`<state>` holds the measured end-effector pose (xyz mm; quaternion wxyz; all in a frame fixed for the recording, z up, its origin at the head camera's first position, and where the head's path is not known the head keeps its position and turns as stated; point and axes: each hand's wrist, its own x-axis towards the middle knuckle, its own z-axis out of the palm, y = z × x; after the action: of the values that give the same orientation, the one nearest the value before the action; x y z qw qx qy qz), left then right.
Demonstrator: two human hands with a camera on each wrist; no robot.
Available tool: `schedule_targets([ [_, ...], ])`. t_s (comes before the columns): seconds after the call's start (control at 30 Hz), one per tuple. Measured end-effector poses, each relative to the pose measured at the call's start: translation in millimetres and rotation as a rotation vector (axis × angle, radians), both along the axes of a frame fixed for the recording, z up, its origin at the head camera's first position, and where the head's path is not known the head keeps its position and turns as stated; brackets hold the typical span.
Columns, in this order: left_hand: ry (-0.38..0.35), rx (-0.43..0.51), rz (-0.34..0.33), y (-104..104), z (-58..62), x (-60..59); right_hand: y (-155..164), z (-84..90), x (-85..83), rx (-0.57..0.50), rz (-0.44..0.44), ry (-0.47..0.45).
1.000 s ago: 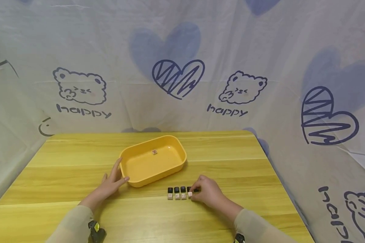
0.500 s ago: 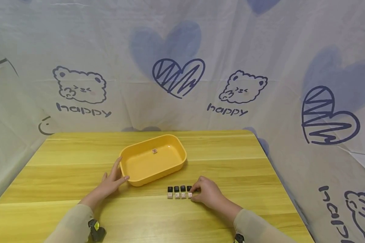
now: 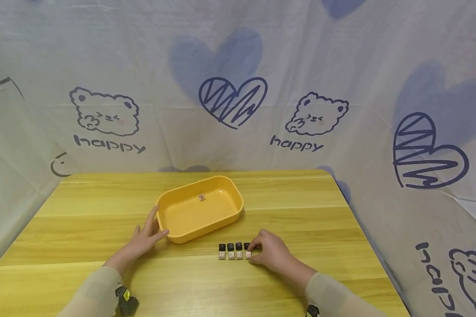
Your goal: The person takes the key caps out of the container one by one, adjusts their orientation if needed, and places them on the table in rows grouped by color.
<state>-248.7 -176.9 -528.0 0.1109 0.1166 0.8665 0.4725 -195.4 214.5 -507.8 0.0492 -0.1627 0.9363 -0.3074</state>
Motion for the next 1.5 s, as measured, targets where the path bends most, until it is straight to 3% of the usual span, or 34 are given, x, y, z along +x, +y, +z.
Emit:
schedule_targets([
  [0.53,0.016,0.001,0.003,5.1,-1.0,4.1,-14.2,38.3,-28.3,-0.099,0.075,0.022],
  [0.77,0.005,0.021,-0.003,6.5,-2.5,6.8,-27.7,42.8,-46.1,-0.159,0.062,0.034],
  [1.1,0.044,0.02,0.02,3.4,-1.9,9.2,-64.1,53.4,-84.5,-0.17,0.089,0.057],
  [1.5,0.025,-0.011,0.011,0.7,3.8,3.0,-102.4,55.9,-127.1,-0.106,0.146,-0.052],
])
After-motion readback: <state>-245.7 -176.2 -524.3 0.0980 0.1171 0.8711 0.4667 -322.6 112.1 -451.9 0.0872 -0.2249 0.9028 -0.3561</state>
